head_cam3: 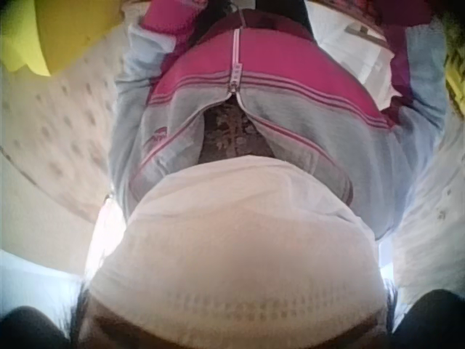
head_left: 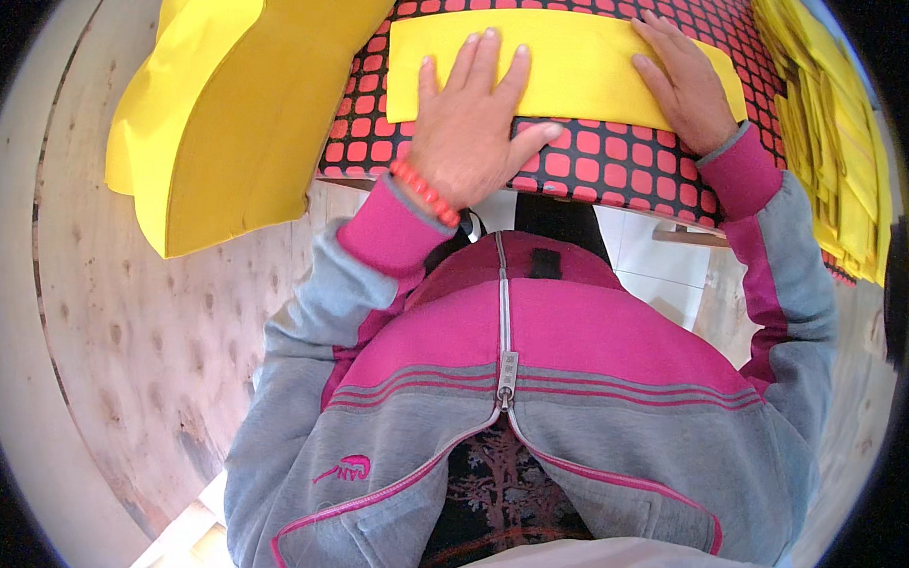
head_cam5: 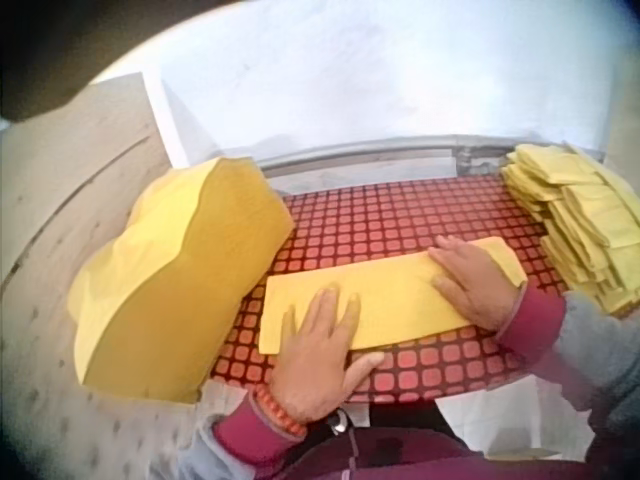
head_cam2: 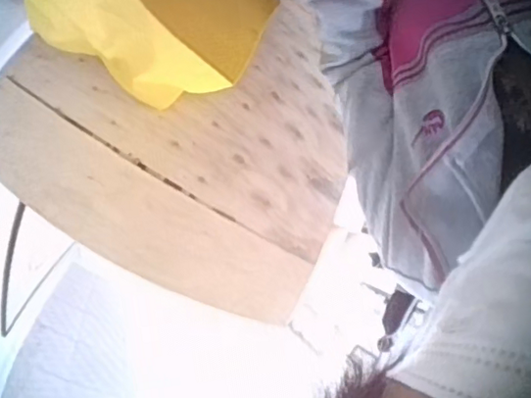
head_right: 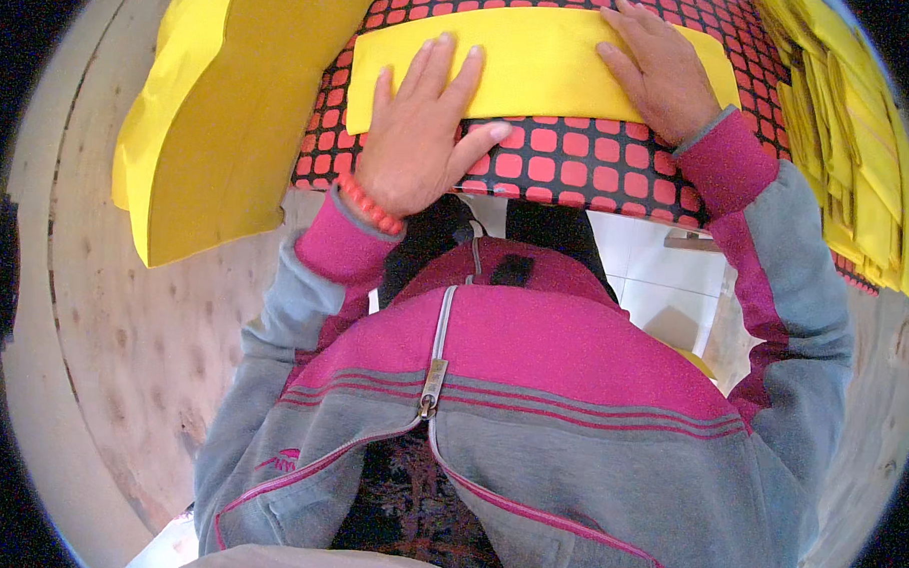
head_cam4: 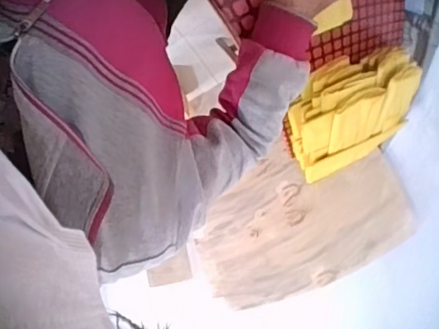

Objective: The person folds yellow paper sheets by hand on a patterned table, repeatedly folding and unfolding them to create creases. The person smooths the folds and stacks the finished sheets.

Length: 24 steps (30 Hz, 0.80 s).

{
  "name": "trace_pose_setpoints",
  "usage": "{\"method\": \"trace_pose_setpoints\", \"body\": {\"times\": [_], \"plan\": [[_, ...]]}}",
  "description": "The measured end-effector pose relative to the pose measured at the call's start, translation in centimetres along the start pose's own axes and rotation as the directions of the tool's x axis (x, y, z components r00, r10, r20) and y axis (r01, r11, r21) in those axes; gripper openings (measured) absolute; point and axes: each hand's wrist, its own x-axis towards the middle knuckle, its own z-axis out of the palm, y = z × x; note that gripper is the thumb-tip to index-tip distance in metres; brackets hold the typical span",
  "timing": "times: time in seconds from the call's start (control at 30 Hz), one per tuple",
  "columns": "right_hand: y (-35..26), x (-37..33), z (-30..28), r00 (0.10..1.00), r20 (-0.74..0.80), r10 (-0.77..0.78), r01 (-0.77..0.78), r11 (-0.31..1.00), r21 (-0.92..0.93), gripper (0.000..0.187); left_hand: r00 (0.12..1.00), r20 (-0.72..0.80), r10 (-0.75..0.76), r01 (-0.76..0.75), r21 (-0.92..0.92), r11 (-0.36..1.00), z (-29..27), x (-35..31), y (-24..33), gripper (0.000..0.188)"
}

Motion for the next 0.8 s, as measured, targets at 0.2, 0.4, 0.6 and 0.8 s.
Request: {"method": "trace_pose_setpoints", "body": {"times": [0.2, 0.4, 0.6, 0.8], "plan": [[-0.6, 0.3, -0.5, 1.0, 0.014, -0.008, 0.008, 1.0, -0.008, 0.052, 0.994, 0.043, -0.1, 0.097, 0.064, 0.993, -2.3, -4.3, -0.2, 0.085], [-1.4, 0.2, -0.7, 1.0, 0.021, 0.02, -0.019, 0.998, -0.054, 0.063, 1.0, 0.011, 0.014, -0.015, 0.077, 0.997, -5.2, -1.6, -0.3, 0.067], [-1.3, 0.6, -0.6, 1.0, -0.015, -0.013, 0.012, 0.998, -0.069, 0.061, 0.904, -0.316, 0.289, -0.281, 0.073, 0.957, 1.3, 10.6, 5.7, 0.035], [-0.6, 0.3, 0.1, 0.999, -0.04, -0.013, 0.01, 0.997, -0.075, 0.051, 0.986, -0.146, 0.082, -0.077, 0.041, 0.996, 5.5, 9.2, 2.9, 0.079]]}}
